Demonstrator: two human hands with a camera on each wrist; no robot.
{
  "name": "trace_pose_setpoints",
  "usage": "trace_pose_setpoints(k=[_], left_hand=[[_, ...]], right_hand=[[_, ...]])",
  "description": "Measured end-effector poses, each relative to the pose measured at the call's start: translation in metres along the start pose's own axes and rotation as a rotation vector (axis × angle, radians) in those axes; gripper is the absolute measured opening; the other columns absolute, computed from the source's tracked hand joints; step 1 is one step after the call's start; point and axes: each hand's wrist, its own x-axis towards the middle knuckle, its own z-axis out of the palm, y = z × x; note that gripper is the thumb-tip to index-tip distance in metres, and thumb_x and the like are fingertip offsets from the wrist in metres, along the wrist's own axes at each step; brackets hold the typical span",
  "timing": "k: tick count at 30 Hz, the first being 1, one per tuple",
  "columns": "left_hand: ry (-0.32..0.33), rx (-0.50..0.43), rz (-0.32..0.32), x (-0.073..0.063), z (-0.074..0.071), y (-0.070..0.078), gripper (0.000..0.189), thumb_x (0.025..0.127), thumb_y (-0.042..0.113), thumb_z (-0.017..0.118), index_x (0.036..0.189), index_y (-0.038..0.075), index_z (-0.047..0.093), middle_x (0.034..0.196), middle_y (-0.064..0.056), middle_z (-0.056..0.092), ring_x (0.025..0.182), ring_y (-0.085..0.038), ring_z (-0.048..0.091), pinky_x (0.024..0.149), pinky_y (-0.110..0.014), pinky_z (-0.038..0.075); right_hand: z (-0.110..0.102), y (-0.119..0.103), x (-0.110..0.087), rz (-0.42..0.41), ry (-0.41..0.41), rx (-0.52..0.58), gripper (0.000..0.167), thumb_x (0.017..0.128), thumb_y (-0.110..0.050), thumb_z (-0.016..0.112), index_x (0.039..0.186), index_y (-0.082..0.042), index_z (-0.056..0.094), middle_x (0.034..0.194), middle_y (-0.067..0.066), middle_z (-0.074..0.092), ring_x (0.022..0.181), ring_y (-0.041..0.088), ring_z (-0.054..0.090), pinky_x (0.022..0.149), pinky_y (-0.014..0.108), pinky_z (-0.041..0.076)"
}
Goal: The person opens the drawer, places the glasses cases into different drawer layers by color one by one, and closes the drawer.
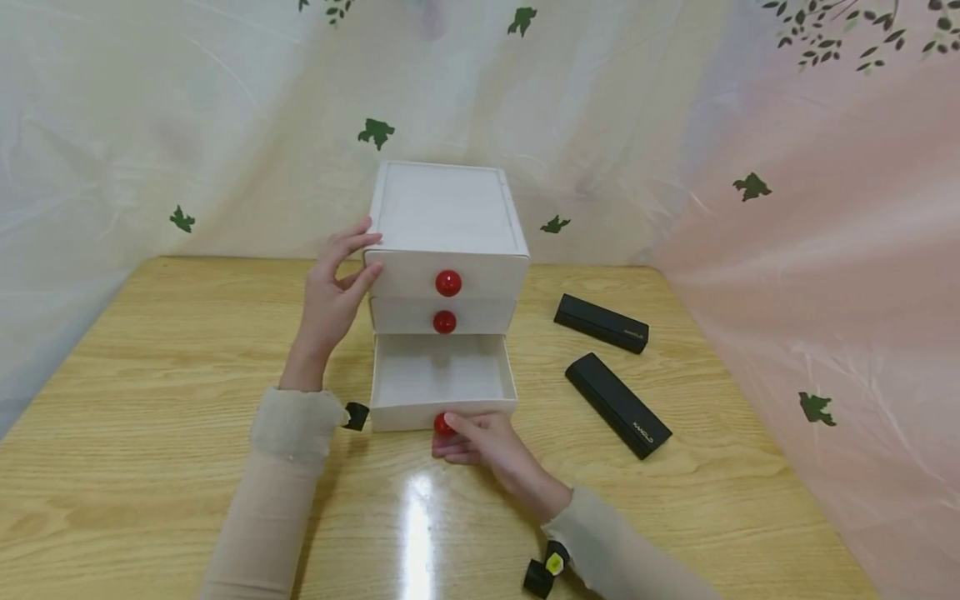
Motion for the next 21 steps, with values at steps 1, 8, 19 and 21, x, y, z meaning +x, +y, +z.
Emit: trace_pose_setpoints(k=[1, 8, 19, 21], left_hand=[[-0.001, 0.001, 0.000, 0.0000, 0.0001, -0.0001, 0.034, 0.092, 0.000, 0.061, 0.125, -0.006, 0.058, 0.146, -0.010, 0.048, 0.132, -0.016, 0.048, 0.087, -0.011, 0.050], [-0.001, 0.007, -0.021, 0.0001, -0.0006, 0.0002, 0.033, 0.092, 0.001, 0.061, 0.125, -0.005, 0.058, 0.146, -0.009, 0.048, 0.133, -0.019, 0.047, 0.087, -0.011, 0.050], [0.008, 0.023, 0.006, -0.0009, 0.0010, 0.0008, 0.034, 0.091, 0.000, 0.063, 0.124, -0.005, 0.059, 0.145, -0.010, 0.049, 0.133, -0.021, 0.047, 0.086, -0.011, 0.051], [0.007, 0.026, 0.009, -0.0008, 0.0012, 0.0005, 0.034, 0.091, 0.000, 0.063, 0.124, -0.005, 0.059, 0.145, -0.010, 0.049, 0.133, -0.020, 0.047, 0.086, -0.011, 0.051]], right_hand=[[0.0000, -0.0002, -0.0008, 0.002, 0.000, 0.001, 0.044, 0.099, -0.025, 0.054, 0.119, 0.015, 0.058, 0.107, 0.030, 0.068, 0.095, 0.029, 0.073, 0.083, 0.035, 0.059], [0.0002, -0.0001, -0.0039, 0.017, -0.007, 0.002, 0.046, 0.100, -0.027, 0.054, 0.120, 0.014, 0.057, 0.108, 0.030, 0.068, 0.095, 0.029, 0.072, 0.083, 0.034, 0.059], [-0.0013, 0.0015, -0.0069, 0.034, -0.019, 0.013, 0.047, 0.099, -0.029, 0.055, 0.122, 0.011, 0.056, 0.109, 0.027, 0.069, 0.096, 0.027, 0.072, 0.084, 0.034, 0.058], [-0.0016, 0.0017, -0.0073, 0.037, -0.017, 0.019, 0.047, 0.099, -0.030, 0.056, 0.122, 0.011, 0.056, 0.109, 0.027, 0.069, 0.096, 0.026, 0.072, 0.084, 0.034, 0.058]])
